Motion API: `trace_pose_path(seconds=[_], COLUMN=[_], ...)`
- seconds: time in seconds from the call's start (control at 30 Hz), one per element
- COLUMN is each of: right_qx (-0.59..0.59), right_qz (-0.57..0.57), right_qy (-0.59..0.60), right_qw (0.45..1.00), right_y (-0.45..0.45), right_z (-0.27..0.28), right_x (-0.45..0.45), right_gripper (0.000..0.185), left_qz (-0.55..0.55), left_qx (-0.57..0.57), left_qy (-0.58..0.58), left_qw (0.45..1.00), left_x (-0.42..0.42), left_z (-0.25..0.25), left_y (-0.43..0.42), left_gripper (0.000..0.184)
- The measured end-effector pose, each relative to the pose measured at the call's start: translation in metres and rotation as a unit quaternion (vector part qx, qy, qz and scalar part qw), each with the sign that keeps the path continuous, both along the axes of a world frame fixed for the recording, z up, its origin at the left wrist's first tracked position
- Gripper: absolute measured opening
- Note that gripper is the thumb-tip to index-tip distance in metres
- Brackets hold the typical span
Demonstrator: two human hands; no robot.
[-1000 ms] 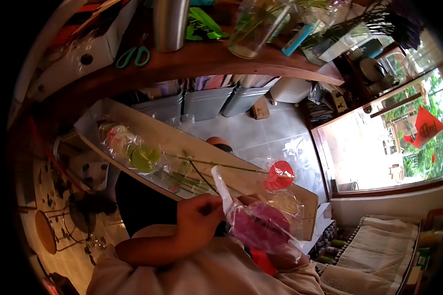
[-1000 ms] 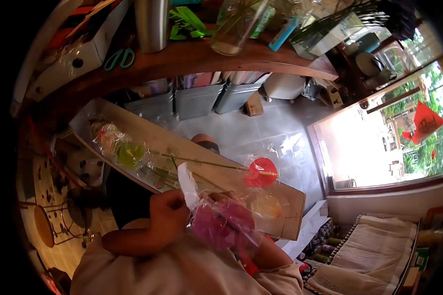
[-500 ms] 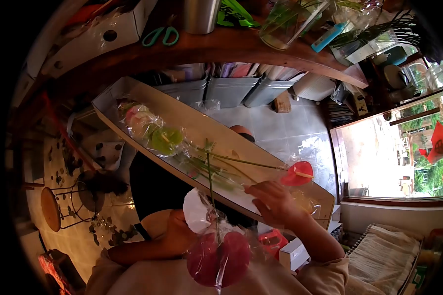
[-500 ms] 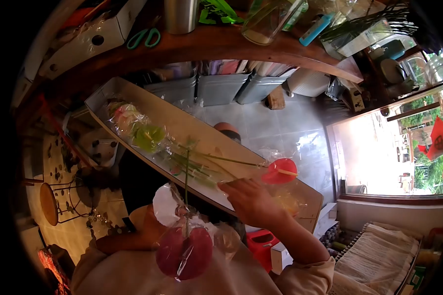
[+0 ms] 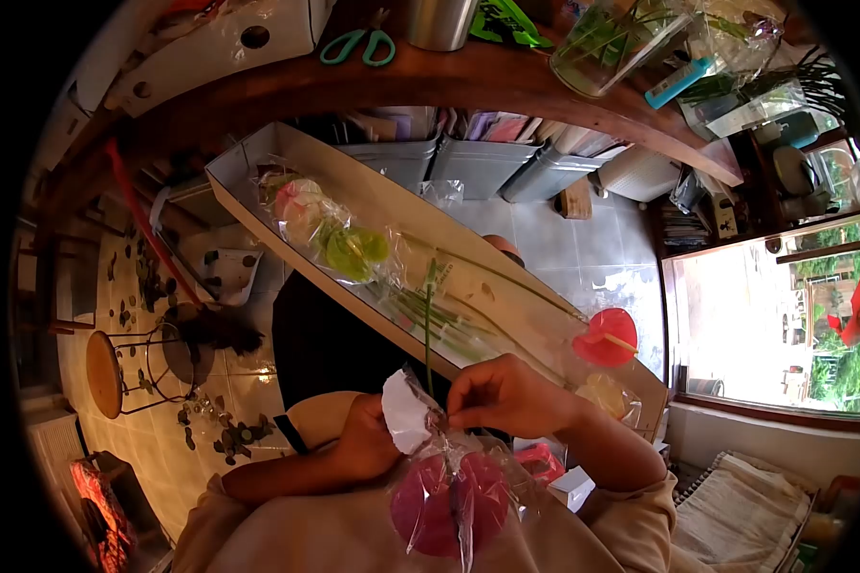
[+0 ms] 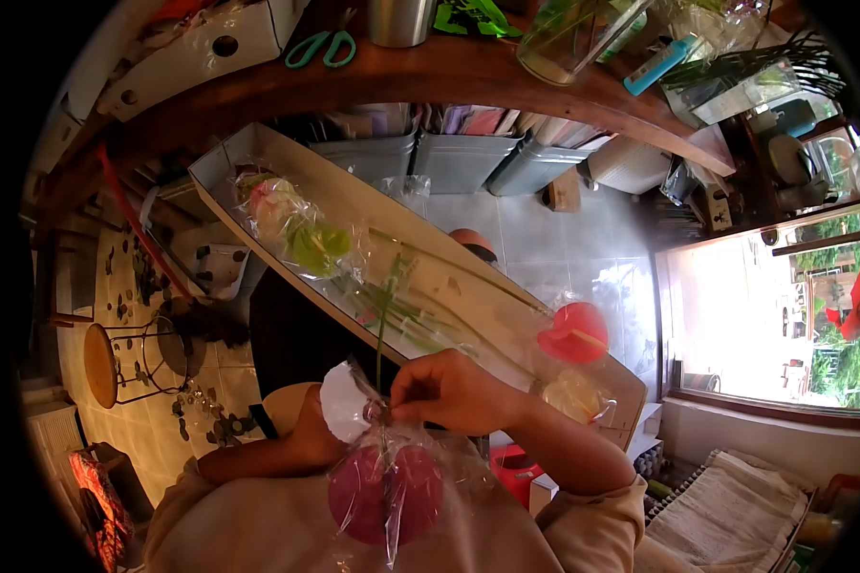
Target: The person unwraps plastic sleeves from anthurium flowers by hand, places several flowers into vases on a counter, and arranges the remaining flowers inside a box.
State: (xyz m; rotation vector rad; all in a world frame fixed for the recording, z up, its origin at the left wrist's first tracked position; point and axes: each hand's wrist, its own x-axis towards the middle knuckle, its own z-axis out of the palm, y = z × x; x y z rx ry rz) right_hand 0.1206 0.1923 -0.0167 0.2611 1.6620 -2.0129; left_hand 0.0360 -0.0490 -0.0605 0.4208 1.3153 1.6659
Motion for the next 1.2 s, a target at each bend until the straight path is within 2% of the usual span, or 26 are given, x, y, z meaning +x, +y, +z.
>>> trace_pose_path(seconds=[0.13, 0.23, 0.33, 0.43, 0.53, 0.63, 0.73, 0.83, 0.93, 1.03, 1.1, 1.2], right_qx=[-0.028, -0.046, -0.072, -0.083, -0.091, -0.105, -0.107, -0.092, -0.106, -0.099, -0.090, -0.144], right_qz=[-0.045, -0.091, -0.130, -0.143, -0.146, -0.144, -0.147, -0.144, -0.156, -0.169, -0.172, -0.209], right_qy=[-0.004, -0.020, -0.026, -0.024, -0.002, -0.015, -0.031, -0.053, -0.023, -0.025, -0.026, -0.019], right_qw=[0.999, 0.995, 0.989, 0.986, 0.985, 0.984, 0.983, 0.984, 0.982, 0.980, 0.981, 0.967], right_y=[-0.006, -0.015, -0.021, -0.024, -0.027, -0.024, -0.024, -0.023, -0.024, -0.023, -0.023, -0.012], right_z=[-0.003, -0.009, -0.010, -0.012, -0.011, -0.009, -0.005, 0.001, -0.007, -0.010, -0.009, -0.016], right_x=[0.009, 0.018, 0.022, 0.025, 0.028, 0.030, 0.028, 0.027, 0.032, 0.035, 0.035, 0.039], right_gripper=[0.010, 0.009, 0.006, 0.004, 0.004, 0.006, 0.006, 0.006, 0.006, 0.007, 0.009, 0.013], left_qz=[-0.003, -0.017, -0.056, -0.049, -0.096, -0.093, -0.114, -0.098, -0.158, -0.171, -0.156, -0.108], left_qx=[0.003, 0.000, -0.054, -0.046, -0.065, -0.021, 0.024, 0.050, 0.073, 0.095, 0.062, 0.071], left_qy=[-0.027, 0.015, 0.063, -0.053, -0.026, -0.051, -0.021, -0.051, -0.016, -0.042, -0.067, -0.135], left_qw=[1.000, 1.000, 0.995, 0.996, 0.993, 0.994, 0.993, 0.993, 0.985, 0.980, 0.983, 0.982], left_x=[-0.001, -0.003, -0.005, -0.005, -0.008, -0.008, -0.010, -0.011, -0.017, -0.017, -0.018, -0.018], left_z=[-0.008, -0.011, -0.010, -0.008, -0.011, -0.017, -0.019, -0.007, -0.021, -0.032, -0.026, -0.032], left_y=[-0.001, 0.000, 0.000, 0.003, 0.002, -0.004, -0.001, 0.000, -0.010, -0.013, -0.012, -0.006], left_gripper=[0.018, 0.016, 0.018, 0.017, 0.020, 0.025, 0.027, 0.016, 0.020, 0.019, 0.016, 0.016])
